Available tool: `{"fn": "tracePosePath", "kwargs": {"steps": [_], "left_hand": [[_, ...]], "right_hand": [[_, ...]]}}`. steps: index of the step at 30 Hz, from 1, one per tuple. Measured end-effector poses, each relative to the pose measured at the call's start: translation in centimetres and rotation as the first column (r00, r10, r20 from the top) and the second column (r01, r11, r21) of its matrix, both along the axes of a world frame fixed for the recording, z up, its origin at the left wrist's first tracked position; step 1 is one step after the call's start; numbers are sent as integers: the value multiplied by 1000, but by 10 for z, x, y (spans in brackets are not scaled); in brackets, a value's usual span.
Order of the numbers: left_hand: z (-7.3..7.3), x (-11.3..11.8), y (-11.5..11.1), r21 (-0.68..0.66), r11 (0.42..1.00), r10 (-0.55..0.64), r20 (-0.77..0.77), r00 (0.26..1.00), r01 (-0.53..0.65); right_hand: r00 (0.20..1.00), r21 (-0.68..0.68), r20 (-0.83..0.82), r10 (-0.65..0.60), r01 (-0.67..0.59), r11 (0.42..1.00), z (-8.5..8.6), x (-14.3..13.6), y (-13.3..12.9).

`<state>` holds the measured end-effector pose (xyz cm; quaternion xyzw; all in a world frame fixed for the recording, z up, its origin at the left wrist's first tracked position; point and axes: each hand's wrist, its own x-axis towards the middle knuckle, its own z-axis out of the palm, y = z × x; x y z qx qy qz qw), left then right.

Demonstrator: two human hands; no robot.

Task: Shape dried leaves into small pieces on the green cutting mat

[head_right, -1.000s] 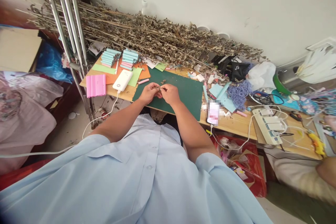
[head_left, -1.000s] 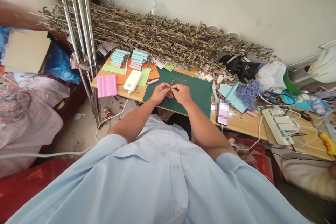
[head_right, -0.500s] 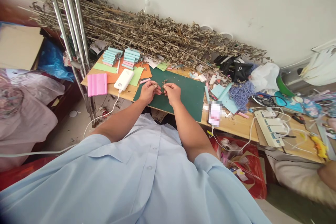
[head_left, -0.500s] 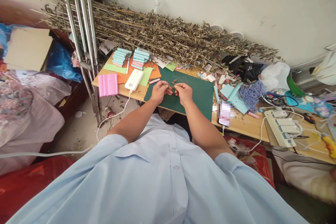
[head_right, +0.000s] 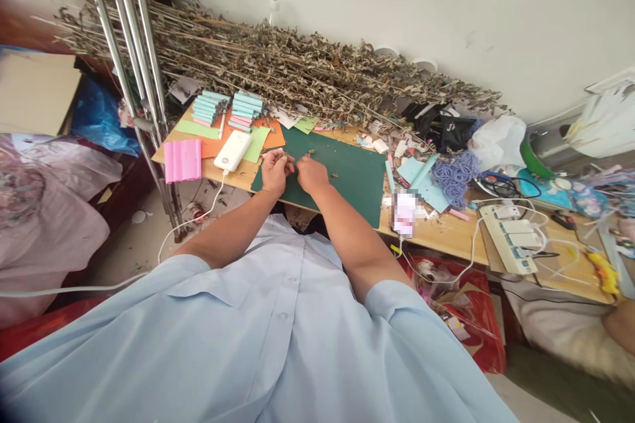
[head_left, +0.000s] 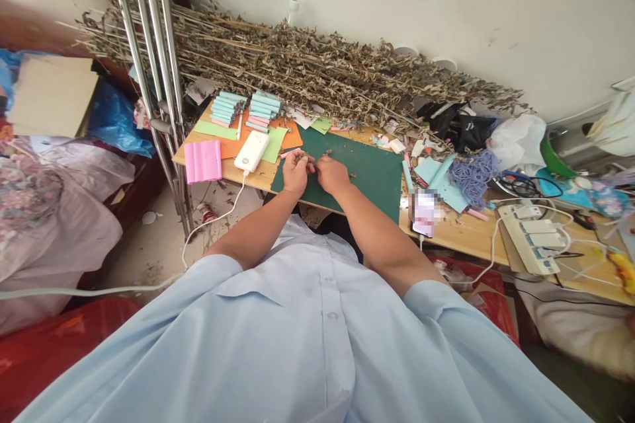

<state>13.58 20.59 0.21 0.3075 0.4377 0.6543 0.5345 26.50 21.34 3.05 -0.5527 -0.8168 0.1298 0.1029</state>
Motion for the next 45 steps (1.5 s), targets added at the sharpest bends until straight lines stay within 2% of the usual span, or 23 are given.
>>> {"fn": "tracePosePath", "kwargs": {"steps": [3,6,9,11,17,23,26,31,36,45], "left_hand": [[1,-2,-1,12,998,-59,49,997,58],[2,-4,-2,12,990,-144,59,988,143],[4,-7,-4,3,967,-253,63,965,253],[7,-8,-6,2,947,-320,79,944,321],[15,-14,-10,-7,883,-463,151,873,470],[19,-23,-11,-75,793,-593,131,794,604],[22,-25,-10,-96,768,-620,137,773,633],[29,-28,-10,-94,757,-619,216,755,647],[31,-32,-14,-138,781,-577,216,788,609],[22,-31,-16,-235,804,-532,127,837,547]], "right_hand": [[982,36,-167,-86,93,995,4,5,1],[908,43,-393,-144,174,984,6,10,-1],[819,-7,-560,-121,142,990,8,12,-6],[793,-19,-605,-75,80,997,9,12,-10],[826,24,-563,-12,30,999,14,14,-16],[871,115,-484,86,-34,993,12,20,-16],[881,143,-464,92,-29,989,12,21,-19],[863,163,-503,37,53,985,12,22,-23],[853,162,-523,1,98,982,8,25,-24],[889,164,-457,38,42,986,-4,25,-25]]}}
